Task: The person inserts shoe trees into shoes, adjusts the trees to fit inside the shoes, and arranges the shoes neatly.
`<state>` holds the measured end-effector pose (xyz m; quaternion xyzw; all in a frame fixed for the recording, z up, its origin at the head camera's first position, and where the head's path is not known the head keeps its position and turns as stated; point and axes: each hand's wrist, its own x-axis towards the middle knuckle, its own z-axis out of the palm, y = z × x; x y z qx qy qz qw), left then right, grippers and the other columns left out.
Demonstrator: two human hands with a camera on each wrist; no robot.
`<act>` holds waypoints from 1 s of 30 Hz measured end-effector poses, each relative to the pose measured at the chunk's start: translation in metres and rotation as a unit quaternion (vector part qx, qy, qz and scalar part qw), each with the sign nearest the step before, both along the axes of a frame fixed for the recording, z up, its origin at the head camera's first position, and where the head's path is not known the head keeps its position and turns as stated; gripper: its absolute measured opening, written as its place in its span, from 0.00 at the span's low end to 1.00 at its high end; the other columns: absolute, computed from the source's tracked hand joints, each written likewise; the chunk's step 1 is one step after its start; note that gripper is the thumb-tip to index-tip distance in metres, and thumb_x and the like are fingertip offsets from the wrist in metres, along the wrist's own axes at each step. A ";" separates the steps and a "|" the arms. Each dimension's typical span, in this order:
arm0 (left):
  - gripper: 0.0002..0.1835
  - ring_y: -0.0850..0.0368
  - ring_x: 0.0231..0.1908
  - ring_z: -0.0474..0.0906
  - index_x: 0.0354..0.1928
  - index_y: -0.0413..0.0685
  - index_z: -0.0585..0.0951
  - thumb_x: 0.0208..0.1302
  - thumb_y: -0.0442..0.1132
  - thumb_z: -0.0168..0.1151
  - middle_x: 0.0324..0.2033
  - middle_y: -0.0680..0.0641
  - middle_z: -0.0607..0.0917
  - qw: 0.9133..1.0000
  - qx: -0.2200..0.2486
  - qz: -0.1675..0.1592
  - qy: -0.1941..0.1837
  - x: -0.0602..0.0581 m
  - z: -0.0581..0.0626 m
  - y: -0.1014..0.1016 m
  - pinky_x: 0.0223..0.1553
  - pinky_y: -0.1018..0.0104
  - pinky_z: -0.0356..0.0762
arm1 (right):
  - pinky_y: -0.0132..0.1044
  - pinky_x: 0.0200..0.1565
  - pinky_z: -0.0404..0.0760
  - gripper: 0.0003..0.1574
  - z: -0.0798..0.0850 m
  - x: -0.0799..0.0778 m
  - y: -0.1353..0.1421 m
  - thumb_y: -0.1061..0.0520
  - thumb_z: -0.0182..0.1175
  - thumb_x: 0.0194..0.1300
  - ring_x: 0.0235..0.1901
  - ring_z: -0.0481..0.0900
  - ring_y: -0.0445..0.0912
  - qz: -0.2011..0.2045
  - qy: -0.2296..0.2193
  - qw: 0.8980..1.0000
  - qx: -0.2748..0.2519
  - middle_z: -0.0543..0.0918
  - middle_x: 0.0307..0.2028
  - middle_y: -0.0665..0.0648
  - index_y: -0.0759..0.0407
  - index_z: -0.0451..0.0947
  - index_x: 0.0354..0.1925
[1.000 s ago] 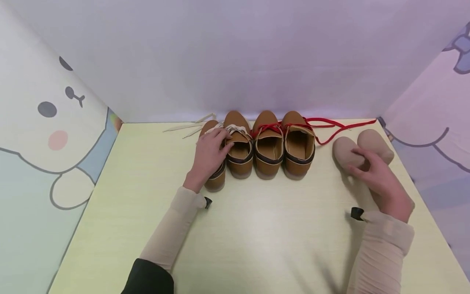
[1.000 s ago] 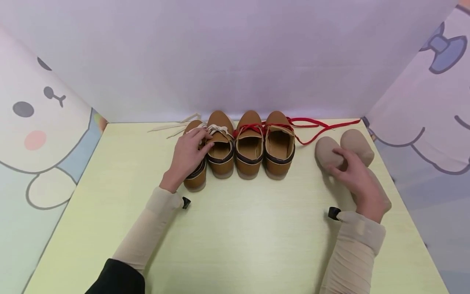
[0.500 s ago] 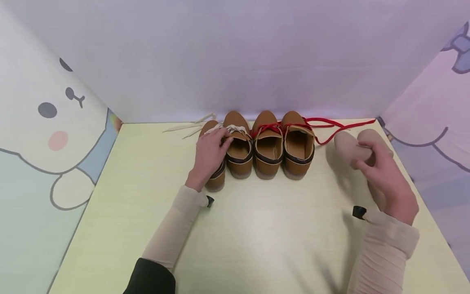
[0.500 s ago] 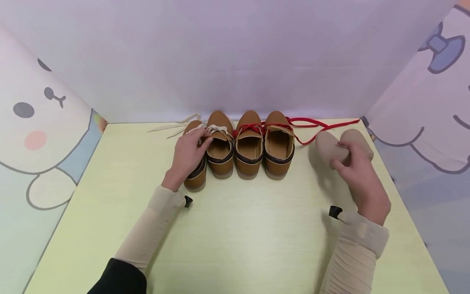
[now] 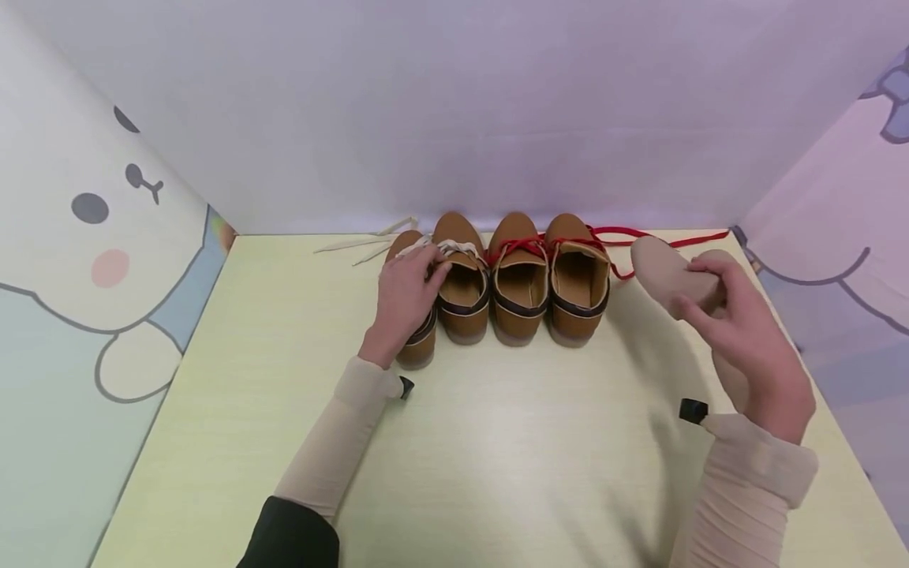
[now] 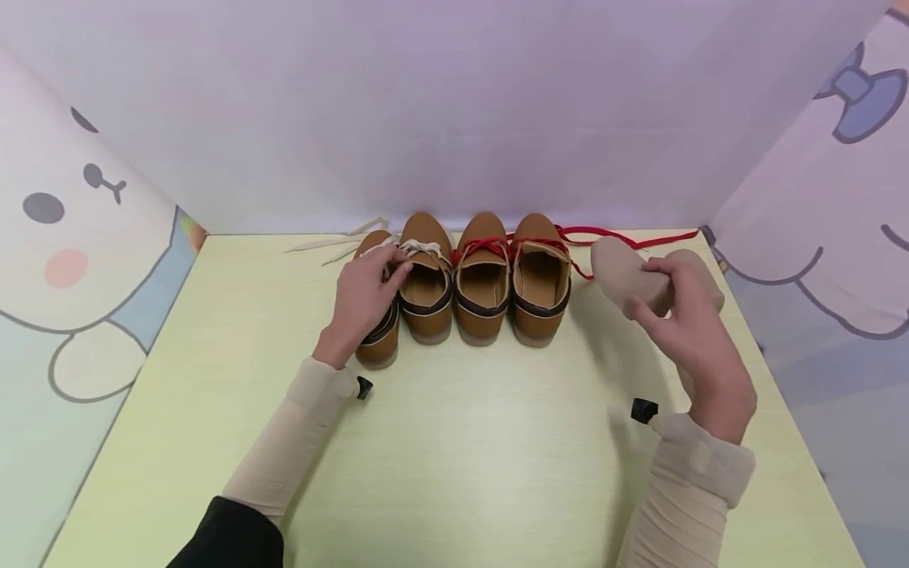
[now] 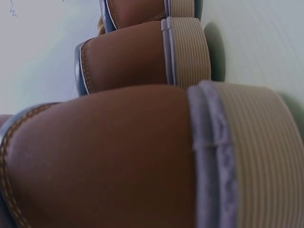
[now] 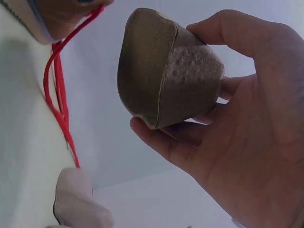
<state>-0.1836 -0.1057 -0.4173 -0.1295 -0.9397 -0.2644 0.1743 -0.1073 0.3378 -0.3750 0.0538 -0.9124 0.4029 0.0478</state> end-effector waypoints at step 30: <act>0.09 0.49 0.34 0.81 0.41 0.54 0.81 0.75 0.49 0.64 0.36 0.52 0.87 1.000 -0.013 0.003 -0.005 -0.002 -0.004 0.000 0.45 0.49 0.77 | 0.14 0.54 0.66 0.39 0.022 0.007 -0.072 0.60 0.74 0.64 0.54 0.74 0.25 0.111 0.046 0.993 0.014 0.76 0.70 0.47 0.44 0.73 0.69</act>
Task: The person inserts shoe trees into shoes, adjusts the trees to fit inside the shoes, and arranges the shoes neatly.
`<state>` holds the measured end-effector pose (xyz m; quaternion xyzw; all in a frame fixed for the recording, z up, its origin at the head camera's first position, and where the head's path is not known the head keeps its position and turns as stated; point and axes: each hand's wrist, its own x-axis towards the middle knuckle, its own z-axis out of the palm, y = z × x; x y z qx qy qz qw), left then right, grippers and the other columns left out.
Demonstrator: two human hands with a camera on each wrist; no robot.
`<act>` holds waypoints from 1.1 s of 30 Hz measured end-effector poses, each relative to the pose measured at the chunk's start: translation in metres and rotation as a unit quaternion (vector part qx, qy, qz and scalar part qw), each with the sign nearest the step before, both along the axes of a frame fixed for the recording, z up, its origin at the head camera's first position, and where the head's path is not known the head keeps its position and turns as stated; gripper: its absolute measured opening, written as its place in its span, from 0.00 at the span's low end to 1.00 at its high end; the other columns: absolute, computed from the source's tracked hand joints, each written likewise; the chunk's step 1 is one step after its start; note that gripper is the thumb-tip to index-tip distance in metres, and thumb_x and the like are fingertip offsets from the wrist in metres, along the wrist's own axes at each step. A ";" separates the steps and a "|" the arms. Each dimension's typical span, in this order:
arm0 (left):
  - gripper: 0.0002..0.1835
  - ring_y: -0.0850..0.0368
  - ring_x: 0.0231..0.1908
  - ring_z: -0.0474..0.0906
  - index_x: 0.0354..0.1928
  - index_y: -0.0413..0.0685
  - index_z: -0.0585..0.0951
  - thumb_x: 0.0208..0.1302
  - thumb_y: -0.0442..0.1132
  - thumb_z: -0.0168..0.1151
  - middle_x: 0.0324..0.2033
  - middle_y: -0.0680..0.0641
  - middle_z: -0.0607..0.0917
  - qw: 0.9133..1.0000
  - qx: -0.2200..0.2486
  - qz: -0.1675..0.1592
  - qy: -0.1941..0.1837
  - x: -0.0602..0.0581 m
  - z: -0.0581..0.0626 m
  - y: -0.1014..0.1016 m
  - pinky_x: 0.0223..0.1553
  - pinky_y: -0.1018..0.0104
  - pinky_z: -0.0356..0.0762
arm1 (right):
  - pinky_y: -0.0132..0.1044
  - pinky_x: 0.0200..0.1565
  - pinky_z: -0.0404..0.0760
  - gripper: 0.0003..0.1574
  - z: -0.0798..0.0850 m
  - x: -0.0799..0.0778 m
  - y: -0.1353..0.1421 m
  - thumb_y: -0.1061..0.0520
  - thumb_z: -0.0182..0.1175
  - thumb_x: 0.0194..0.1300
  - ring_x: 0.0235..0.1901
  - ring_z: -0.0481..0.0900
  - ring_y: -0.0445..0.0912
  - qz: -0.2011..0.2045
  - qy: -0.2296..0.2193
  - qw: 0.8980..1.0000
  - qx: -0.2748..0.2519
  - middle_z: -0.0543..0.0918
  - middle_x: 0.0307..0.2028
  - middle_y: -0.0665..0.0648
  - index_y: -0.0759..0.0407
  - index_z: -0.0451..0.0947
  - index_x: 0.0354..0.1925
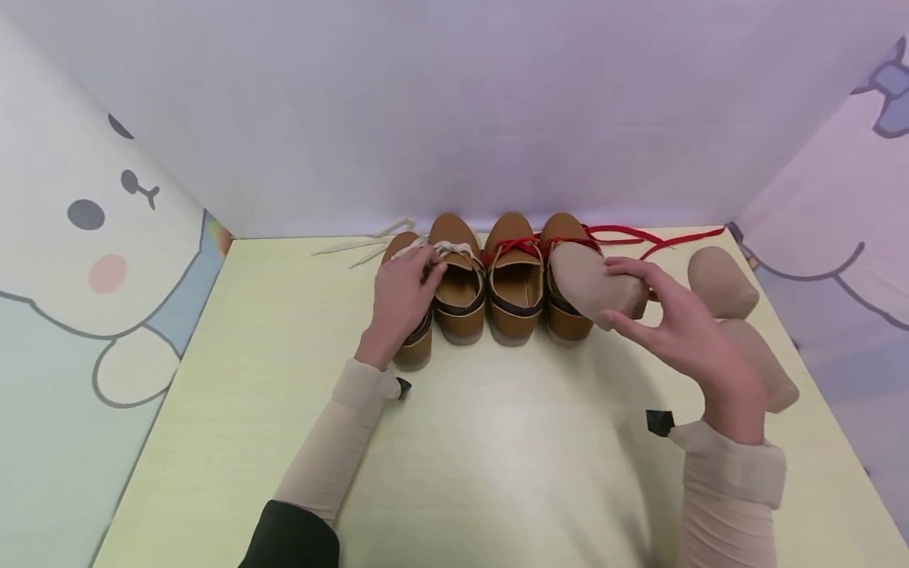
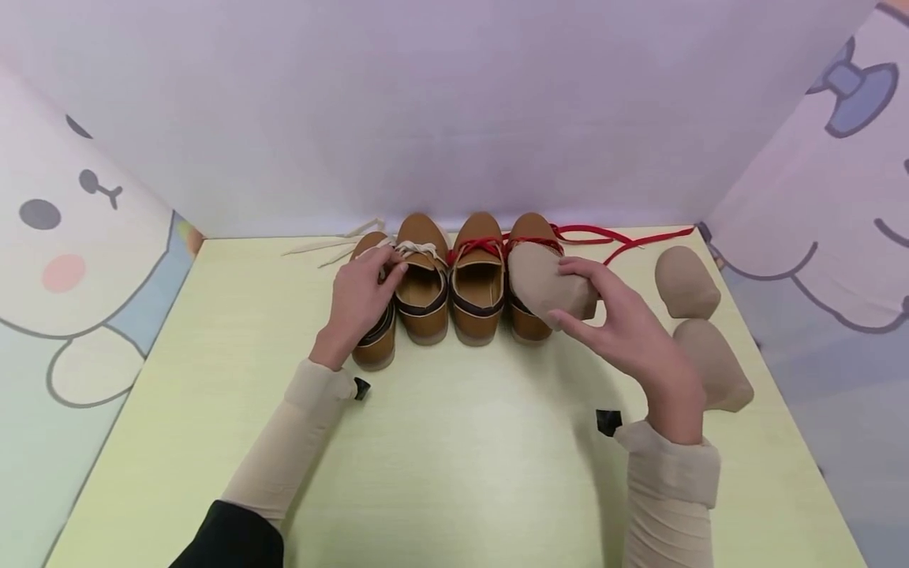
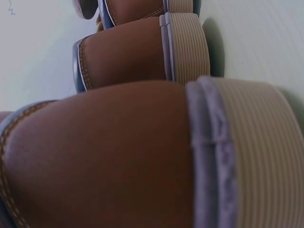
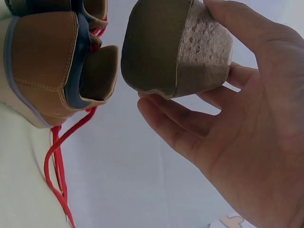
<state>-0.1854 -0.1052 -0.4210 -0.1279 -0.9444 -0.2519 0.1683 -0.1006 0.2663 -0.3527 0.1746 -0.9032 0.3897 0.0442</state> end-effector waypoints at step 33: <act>0.09 0.47 0.36 0.84 0.40 0.54 0.80 0.76 0.50 0.62 0.36 0.51 0.87 1.000 -0.018 -0.004 0.018 -0.003 -0.005 -0.002 0.47 0.50 0.79 | 0.46 0.66 0.74 0.40 -0.006 -0.020 -0.096 0.34 0.68 0.67 0.65 0.75 0.39 0.125 -0.075 0.989 0.037 0.76 0.67 0.41 0.39 0.70 0.72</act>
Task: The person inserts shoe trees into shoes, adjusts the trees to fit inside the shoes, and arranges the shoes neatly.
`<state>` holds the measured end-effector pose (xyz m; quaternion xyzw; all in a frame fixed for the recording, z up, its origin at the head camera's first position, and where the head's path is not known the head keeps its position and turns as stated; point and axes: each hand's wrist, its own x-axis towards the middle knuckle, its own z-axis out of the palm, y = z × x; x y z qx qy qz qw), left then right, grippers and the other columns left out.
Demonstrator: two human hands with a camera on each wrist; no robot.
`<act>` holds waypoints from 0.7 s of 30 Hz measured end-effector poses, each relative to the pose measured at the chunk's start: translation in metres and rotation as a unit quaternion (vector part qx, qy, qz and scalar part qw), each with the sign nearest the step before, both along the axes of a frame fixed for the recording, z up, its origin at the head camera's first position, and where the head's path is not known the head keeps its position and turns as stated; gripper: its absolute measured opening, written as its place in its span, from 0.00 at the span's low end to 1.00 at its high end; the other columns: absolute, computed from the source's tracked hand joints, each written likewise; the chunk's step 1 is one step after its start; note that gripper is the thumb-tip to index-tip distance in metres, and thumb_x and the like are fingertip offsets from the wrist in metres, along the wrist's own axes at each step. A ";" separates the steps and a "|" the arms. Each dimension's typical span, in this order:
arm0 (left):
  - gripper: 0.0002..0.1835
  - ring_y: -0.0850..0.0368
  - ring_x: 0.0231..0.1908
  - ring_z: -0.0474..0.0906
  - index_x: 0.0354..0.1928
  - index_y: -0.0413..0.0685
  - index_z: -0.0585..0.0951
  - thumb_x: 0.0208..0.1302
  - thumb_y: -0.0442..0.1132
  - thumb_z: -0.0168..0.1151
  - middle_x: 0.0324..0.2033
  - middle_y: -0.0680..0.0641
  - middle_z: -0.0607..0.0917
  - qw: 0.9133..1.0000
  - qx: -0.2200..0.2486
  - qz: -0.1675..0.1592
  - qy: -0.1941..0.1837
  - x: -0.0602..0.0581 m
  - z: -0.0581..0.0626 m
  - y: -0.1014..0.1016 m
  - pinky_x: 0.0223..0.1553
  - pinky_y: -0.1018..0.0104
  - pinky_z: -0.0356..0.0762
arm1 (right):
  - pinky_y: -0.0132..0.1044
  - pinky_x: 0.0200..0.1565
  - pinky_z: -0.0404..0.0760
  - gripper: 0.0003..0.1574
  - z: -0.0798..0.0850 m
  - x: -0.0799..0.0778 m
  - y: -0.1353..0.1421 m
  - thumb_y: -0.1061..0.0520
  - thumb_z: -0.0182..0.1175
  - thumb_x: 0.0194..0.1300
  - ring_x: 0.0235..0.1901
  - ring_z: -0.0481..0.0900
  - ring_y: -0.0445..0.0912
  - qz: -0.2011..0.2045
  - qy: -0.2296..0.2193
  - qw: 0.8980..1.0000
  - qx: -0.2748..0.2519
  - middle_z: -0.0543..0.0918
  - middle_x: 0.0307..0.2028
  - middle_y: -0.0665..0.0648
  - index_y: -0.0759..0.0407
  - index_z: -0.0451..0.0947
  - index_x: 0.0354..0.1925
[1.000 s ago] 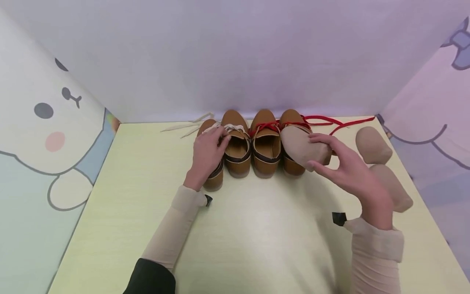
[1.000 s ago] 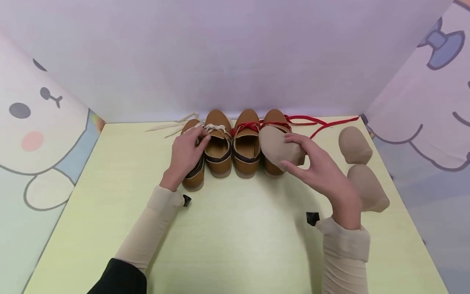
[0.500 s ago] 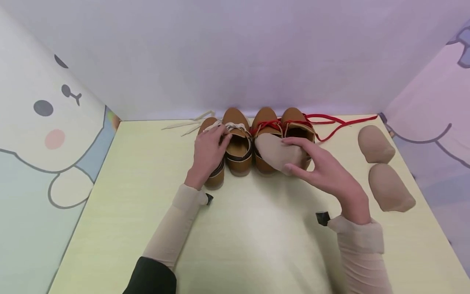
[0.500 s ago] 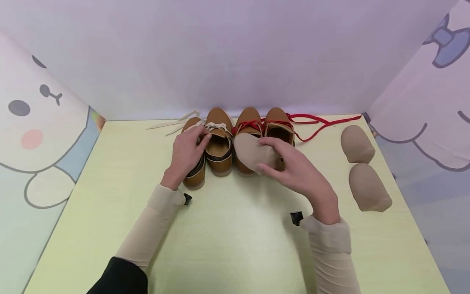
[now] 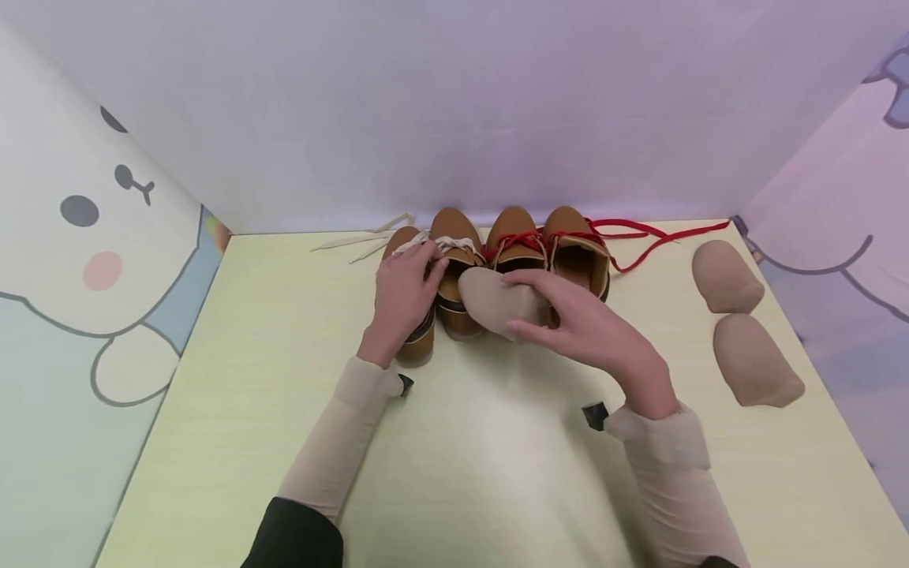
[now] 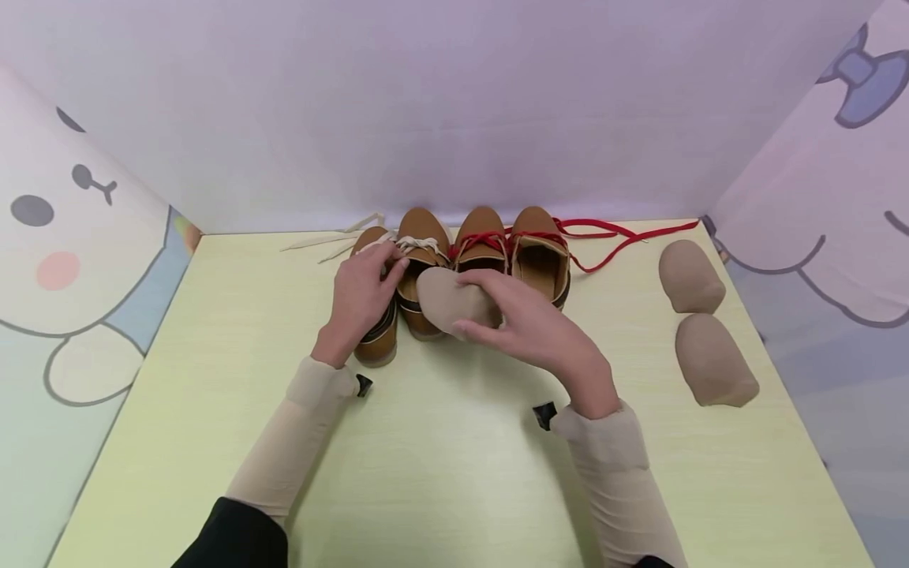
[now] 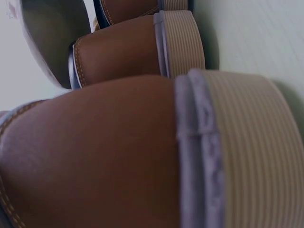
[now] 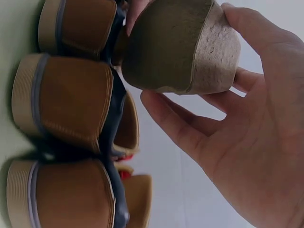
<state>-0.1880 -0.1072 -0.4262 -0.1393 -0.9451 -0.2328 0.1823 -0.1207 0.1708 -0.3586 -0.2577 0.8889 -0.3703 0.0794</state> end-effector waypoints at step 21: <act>0.10 0.46 0.38 0.85 0.40 0.54 0.79 0.77 0.50 0.61 0.37 0.51 0.87 1.000 -0.012 0.001 -0.005 0.002 0.002 0.003 0.47 0.49 0.78 | 0.52 0.66 0.76 0.42 -0.002 -0.013 -0.051 0.31 0.62 0.71 0.66 0.78 0.52 -0.009 0.060 0.994 0.087 0.79 0.68 0.53 0.48 0.70 0.73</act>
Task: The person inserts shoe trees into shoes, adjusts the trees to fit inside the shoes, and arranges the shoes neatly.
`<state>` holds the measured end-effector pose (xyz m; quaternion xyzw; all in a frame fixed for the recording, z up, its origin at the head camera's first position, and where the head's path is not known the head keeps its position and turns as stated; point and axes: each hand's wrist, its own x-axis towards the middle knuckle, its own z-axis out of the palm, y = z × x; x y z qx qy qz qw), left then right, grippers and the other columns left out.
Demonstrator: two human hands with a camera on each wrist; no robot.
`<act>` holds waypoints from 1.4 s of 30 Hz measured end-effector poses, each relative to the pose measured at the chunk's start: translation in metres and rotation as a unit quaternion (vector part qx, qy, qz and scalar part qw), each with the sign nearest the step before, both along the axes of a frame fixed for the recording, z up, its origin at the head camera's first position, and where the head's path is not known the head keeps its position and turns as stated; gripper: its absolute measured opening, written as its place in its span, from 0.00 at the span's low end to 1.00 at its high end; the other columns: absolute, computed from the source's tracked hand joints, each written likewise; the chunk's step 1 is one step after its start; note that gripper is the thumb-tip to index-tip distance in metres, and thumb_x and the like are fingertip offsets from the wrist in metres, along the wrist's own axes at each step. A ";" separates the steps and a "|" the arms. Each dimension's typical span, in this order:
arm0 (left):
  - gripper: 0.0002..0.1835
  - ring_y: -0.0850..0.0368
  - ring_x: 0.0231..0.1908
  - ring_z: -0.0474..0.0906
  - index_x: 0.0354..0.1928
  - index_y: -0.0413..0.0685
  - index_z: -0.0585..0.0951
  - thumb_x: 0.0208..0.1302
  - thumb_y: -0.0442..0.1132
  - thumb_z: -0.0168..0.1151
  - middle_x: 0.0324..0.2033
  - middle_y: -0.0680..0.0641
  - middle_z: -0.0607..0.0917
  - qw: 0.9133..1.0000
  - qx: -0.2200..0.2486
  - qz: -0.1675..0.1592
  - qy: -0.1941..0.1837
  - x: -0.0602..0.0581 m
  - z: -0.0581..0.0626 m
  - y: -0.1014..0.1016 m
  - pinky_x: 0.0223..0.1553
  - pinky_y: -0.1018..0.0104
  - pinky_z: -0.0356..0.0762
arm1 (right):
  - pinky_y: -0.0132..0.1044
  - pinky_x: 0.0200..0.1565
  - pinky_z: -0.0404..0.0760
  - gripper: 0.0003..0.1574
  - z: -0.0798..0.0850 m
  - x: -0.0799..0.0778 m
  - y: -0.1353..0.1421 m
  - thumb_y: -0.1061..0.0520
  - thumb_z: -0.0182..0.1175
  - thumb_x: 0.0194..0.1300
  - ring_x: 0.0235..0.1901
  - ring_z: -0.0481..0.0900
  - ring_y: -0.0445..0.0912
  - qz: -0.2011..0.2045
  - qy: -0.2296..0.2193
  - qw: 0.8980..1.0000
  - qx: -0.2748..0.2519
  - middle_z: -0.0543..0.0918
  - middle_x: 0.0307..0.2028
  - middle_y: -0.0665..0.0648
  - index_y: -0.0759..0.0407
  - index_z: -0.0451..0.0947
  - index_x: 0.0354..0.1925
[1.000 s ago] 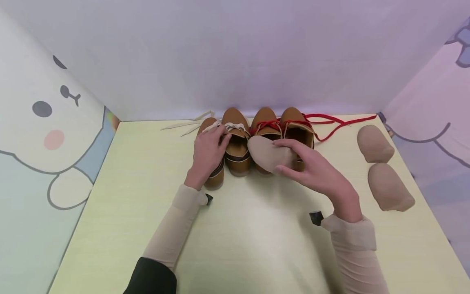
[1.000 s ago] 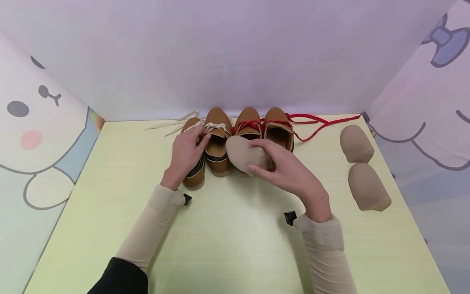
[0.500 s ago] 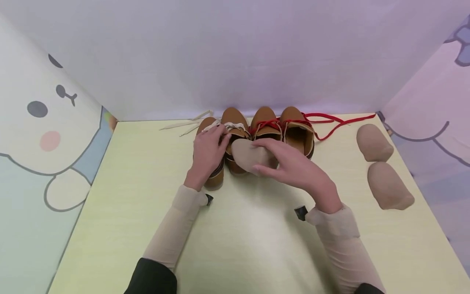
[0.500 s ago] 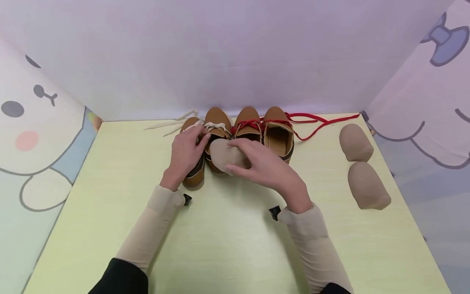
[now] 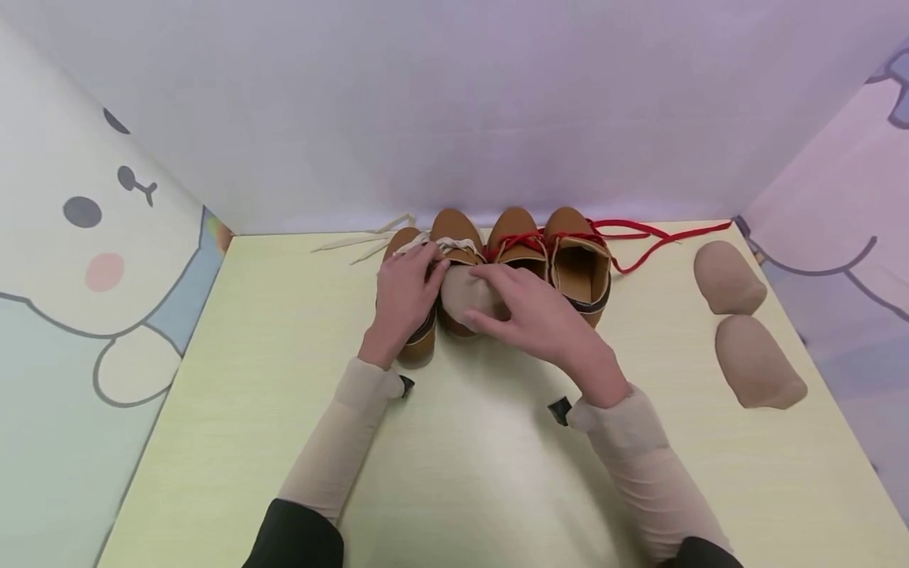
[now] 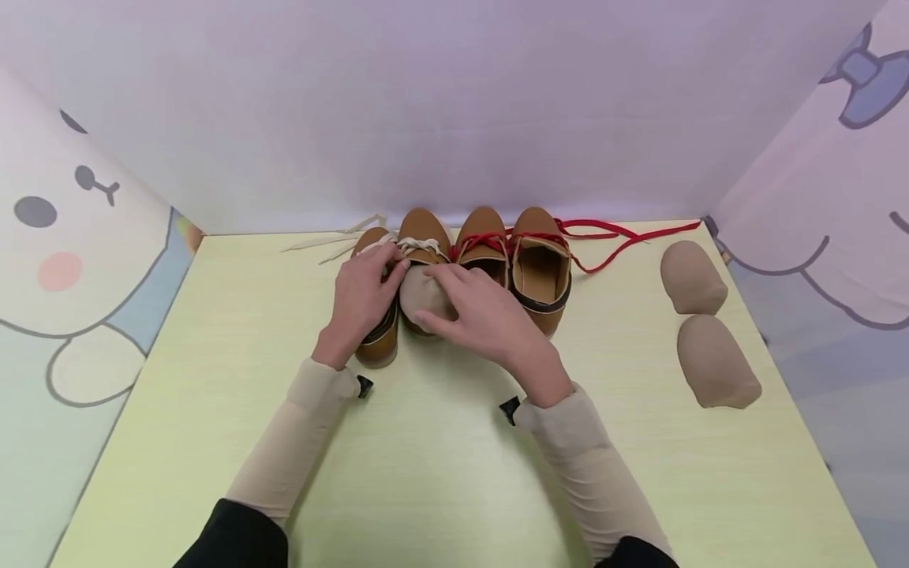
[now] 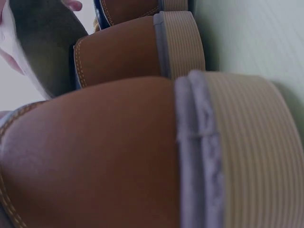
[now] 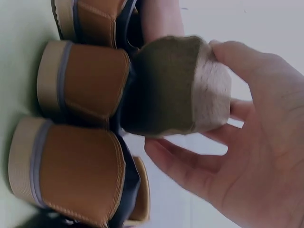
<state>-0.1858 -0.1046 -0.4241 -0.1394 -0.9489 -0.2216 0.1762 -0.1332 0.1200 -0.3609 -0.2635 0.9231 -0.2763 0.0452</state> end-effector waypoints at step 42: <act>0.08 0.48 0.41 0.85 0.41 0.51 0.81 0.75 0.47 0.64 0.40 0.50 0.90 0.999 0.037 -0.009 -0.018 0.001 0.002 -0.001 0.56 0.47 0.77 | 0.54 0.67 0.74 0.47 -0.017 -0.009 -0.011 0.38 0.69 0.69 0.68 0.73 0.56 -0.025 -0.027 0.996 -0.083 0.75 0.71 0.54 0.50 0.65 0.77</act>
